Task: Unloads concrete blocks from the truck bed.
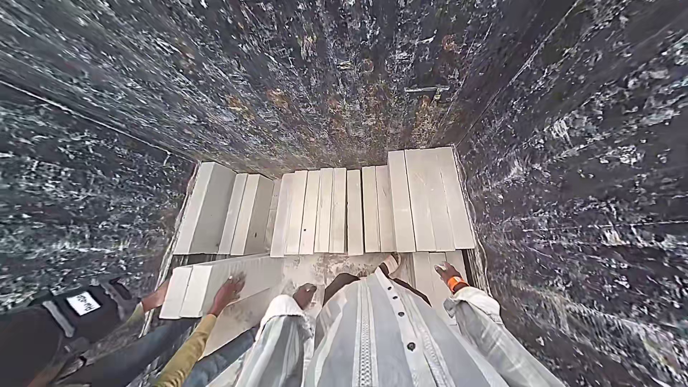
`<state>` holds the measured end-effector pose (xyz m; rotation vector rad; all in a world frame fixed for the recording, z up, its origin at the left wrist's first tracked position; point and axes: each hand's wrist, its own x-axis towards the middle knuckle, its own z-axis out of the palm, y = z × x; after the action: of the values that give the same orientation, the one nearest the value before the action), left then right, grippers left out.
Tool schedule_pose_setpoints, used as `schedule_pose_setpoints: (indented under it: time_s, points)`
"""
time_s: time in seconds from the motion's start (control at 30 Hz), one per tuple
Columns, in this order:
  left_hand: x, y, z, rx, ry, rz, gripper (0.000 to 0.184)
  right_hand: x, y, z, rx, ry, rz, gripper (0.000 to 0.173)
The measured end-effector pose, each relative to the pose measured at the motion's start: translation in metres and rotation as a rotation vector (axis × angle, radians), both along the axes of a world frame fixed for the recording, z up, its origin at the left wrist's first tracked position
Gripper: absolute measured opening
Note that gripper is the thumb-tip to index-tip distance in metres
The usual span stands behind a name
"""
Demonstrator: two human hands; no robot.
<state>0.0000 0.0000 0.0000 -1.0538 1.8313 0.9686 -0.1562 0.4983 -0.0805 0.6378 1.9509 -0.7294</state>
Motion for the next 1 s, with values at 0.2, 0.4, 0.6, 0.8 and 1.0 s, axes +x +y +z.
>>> schedule_pose_setpoints:
  time_s: [0.2,0.4,0.6,0.8,1.0]
  points:
    - [-0.047,0.01,-0.01,0.043,0.029,-0.02,0.045,-0.056,-0.02,0.025,-0.008,0.041,0.056,0.053]
    - [-0.113,-0.014,0.02,0.004,0.065,-0.116,0.042,-0.062,-0.048,0.027,-0.03,0.052,0.011,0.052]
    - [-0.124,-0.054,0.014,0.066,0.085,-0.165,0.045,-0.031,-0.072,0.019,0.056,-0.046,0.046,0.059]
    - [-0.082,-0.082,-0.012,0.122,0.002,-0.224,0.046,-0.011,-0.109,0.027,0.051,-0.05,0.058,0.058]
    - [-0.039,-0.118,-0.021,0.138,-0.035,-0.287,0.046,-0.015,-0.153,0.041,0.007,0.017,0.084,0.052]
